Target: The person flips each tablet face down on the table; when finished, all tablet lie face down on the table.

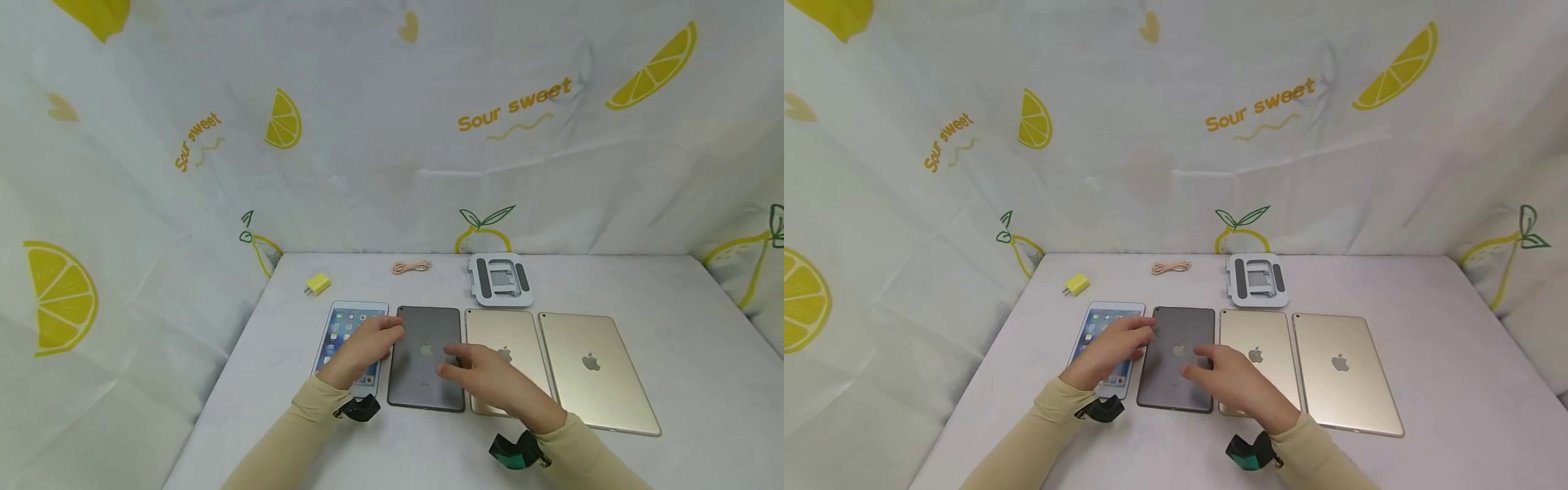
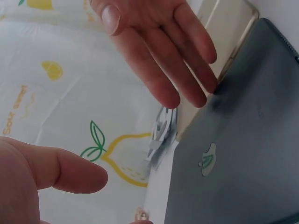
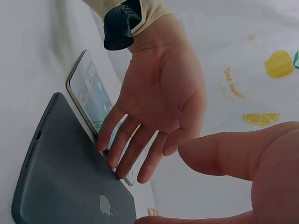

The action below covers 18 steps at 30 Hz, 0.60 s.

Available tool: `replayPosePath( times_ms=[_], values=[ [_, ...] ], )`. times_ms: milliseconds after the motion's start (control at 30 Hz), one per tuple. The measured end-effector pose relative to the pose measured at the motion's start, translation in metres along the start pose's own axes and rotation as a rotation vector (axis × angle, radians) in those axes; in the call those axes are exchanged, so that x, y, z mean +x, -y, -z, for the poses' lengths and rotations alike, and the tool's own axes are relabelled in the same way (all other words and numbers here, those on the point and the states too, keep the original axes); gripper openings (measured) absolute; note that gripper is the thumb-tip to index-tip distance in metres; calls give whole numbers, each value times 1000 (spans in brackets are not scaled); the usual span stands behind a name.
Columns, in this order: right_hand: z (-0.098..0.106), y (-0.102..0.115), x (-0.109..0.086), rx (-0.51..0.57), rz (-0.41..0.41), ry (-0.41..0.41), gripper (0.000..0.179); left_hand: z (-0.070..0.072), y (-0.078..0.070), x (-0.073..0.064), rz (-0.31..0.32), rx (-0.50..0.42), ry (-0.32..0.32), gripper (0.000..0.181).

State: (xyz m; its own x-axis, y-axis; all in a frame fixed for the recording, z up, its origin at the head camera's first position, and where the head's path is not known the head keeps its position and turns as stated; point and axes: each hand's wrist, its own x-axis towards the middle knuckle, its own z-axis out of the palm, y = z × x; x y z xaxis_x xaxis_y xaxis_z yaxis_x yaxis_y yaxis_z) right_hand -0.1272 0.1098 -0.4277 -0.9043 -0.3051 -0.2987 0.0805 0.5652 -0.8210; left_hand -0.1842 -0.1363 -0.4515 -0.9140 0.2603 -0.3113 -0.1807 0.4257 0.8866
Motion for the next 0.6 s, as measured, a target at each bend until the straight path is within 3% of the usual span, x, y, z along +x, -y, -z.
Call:
replayPosePath(
  times_ms=[400,500,600],
  values=[
    [0,5,2,-7,68,-2,62,2,1,-1,4,0,-6,60],
    [-4,9,8,19,86,-12,60,7,2,-5,7,15,-35,61],
    [-13,15,17,58,97,-6,60,14,5,-10,16,59,-111,60]
  ],
)
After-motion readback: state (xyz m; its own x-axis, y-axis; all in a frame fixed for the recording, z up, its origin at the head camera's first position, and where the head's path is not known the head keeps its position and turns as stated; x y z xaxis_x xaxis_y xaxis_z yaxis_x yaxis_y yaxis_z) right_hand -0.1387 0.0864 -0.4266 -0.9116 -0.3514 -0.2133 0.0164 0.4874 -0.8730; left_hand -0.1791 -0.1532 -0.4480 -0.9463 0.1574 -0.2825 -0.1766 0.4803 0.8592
